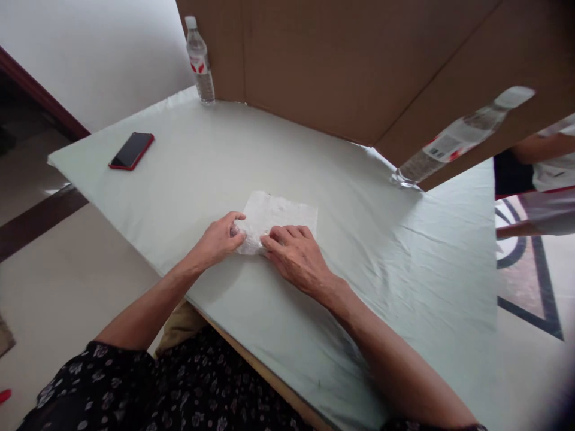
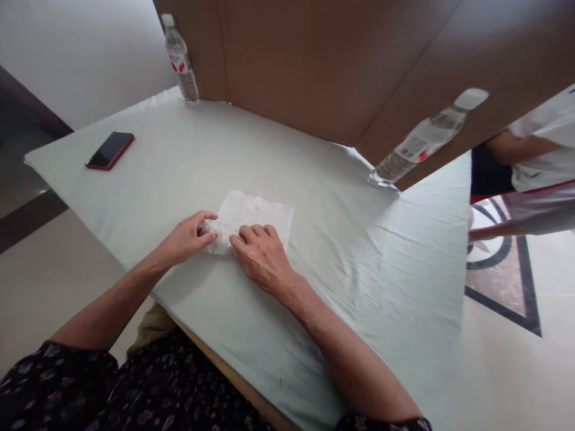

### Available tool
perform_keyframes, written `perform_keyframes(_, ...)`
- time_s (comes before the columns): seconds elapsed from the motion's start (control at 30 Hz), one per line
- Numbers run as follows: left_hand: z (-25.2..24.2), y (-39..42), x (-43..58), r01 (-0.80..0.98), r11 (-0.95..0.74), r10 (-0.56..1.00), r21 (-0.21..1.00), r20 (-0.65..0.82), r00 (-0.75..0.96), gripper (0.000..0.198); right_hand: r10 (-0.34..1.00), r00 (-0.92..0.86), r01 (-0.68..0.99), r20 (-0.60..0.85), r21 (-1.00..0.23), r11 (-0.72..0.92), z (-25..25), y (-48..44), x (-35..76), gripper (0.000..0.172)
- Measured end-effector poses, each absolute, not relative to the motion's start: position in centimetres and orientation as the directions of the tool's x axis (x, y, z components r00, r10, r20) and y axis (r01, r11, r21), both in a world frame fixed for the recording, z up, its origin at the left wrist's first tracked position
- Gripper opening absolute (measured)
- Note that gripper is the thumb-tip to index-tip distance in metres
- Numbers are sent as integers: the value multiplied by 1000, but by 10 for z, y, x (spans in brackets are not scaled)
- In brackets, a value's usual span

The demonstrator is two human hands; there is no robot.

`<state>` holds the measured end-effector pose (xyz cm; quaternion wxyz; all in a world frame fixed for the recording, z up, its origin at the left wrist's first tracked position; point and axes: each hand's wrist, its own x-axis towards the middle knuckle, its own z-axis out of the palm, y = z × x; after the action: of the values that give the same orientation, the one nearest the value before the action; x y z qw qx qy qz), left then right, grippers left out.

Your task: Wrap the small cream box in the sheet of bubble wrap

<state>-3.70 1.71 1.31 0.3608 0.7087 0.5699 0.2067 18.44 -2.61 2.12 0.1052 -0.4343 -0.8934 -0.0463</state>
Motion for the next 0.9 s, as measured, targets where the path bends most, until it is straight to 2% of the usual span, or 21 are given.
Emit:
perform_keyframes(0.1, 11, 21, -34, 755, -117, 948, 646, -154, 279, 45, 752, -614, 782, 238, 53, 621, 20, -25, 183, 16)
perform_keyframes(0.27, 22, 17, -40, 884, -83, 973, 460, -153, 171, 56, 733, -642, 764, 224, 106, 637, 21, -25, 183, 20)
perform_keyframes(0.37, 27, 17, -43, 904, -61, 970, 423, -187, 153, 59, 722, -659, 751, 212, 139, 645, 23, -24, 183, 21)
perform_keyframes(0.47, 30, 20, -40, 861, 53, 946, 506, -300, 119, 54, 703, -679, 733, 211, 165, 659, 24, -22, 184, 25)
perform_keyframes(0.57, 34, 23, -32, 710, 328, 863, 623, -503, 42, 47, 686, -703, 711, 188, 185, 678, 25, -19, 183, 23)
perform_keyframes(0.63, 35, 24, -27, 595, 449, 821, 667, -571, 21, 35, 682, -711, 703, 172, 183, 687, 26, -17, 182, 21)
perform_keyframes(0.73, 32, 27, -21, 515, 481, 810, 710, -584, 49, 20, 678, -717, 697, 161, 164, 698, 25, -14, 180, 21)
perform_keyframes(0.9, 22, 32, -14, 503, 371, 876, 781, -474, 91, 16, 686, -708, 706, 169, 155, 691, 25, -14, 180, 21)
